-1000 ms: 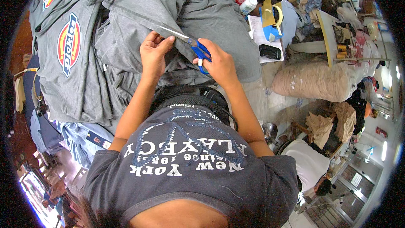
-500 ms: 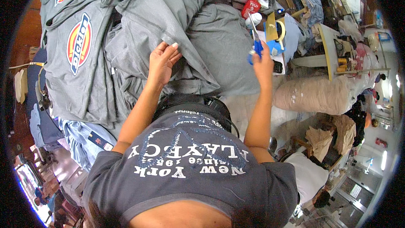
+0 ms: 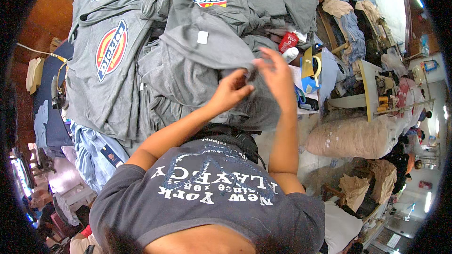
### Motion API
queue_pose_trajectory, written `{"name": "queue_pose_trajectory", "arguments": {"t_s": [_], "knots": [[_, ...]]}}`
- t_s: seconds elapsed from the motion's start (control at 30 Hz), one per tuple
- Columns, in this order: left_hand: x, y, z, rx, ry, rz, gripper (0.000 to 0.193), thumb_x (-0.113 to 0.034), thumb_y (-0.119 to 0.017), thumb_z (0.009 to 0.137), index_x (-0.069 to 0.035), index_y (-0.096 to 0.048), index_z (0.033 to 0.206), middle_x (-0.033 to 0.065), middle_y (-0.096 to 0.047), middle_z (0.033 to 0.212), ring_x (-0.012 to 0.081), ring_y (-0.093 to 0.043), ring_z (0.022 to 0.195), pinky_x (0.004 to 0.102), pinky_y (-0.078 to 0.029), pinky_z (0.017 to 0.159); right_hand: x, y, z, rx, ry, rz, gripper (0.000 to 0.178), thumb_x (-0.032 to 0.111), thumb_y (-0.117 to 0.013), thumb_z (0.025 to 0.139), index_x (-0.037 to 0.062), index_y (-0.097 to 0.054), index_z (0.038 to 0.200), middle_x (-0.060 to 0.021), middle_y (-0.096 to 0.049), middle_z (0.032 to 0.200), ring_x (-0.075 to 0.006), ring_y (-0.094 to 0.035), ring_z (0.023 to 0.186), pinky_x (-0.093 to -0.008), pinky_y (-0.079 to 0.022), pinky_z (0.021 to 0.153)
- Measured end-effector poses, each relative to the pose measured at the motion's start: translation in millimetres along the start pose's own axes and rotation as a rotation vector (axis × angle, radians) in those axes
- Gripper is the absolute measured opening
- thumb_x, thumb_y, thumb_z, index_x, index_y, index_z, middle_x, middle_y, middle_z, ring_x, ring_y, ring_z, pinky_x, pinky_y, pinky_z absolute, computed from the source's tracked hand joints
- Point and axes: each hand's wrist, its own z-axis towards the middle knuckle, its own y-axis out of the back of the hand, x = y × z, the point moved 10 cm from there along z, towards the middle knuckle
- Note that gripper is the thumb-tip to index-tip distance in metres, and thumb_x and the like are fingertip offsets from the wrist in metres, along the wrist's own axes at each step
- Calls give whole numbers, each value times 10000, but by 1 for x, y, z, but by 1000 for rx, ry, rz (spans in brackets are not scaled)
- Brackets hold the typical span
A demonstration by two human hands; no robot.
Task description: The person picks up grey t-shirts from a stack, uses shears to cut loose threads from the garment, then folds each shirt and places it onto a separate stack.
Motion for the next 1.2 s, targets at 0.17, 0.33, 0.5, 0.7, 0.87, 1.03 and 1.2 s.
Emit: {"name": "queue_pose_trajectory", "arguments": {"t_s": [0.17,0.33,0.5,0.7,0.87,1.03,1.2], "knots": [[29,-4,-8,140,138,232,313,-26,-592,741,15,-489,1034,67,-578,924,130,-540,876,284,-439,755,13,-64,-2,391,-52,-240,246,140,-657,691,4,-600,888,-63,-604,745,-119,-557,708,-225,-420,653],[6,6,-22,263,163,228,337,-64,-582,769,0,-505,1091,82,-579,994,149,-540,921,276,-422,808,-13,-45,-10,301,-11,-95,184,78,-631,681,16,-608,853,-96,-596,763,-148,-563,696,-251,-425,637],[16,81,-40,-160,407,-274,318,-64,-558,778,-5,-481,1080,85,-574,999,152,-560,901,285,-443,806,-12,-33,-22,321,-32,62,179,55,-631,693,3,-608,862,-42,-589,747,-105,-539,705,-224,-407,655],[-21,115,-33,-337,166,-648,256,-118,-539,790,-40,-468,1023,61,-568,967,150,-559,881,285,-466,745,-29,-15,-50,332,-210,359,172,27,-616,722,-15,-601,888,-15,-568,785,-76,-502,735,-199,-395,678],[-26,113,-31,-398,235,-470,226,-114,-578,775,-51,-477,967,36,-576,875,118,-560,785,256,-464,665,-30,-17,-68,400,-273,343,169,49,-615,732,0,-601,894,-12,-580,804,-65,-501,733,-202,-400,673],[-34,111,-28,-411,145,-236,239,-58,-599,752,-70,-487,963,6,-572,847,88,-541,759,221,-428,625,-113,63,-48,27,-185,-269,150,62,-564,747,33,-590,892,-93,-615,838,-197,-570,751,-279,-434,659],[-27,124,-46,-440,161,-110,391,-16,-589,747,-73,-435,1101,6,-561,869,92,-532,766,237,-424,667,-202,81,-44,10,-245,-861,189,63,-513,741,64,-566,922,-188,-578,860,-351,-554,820,-407,-441,702]]}}
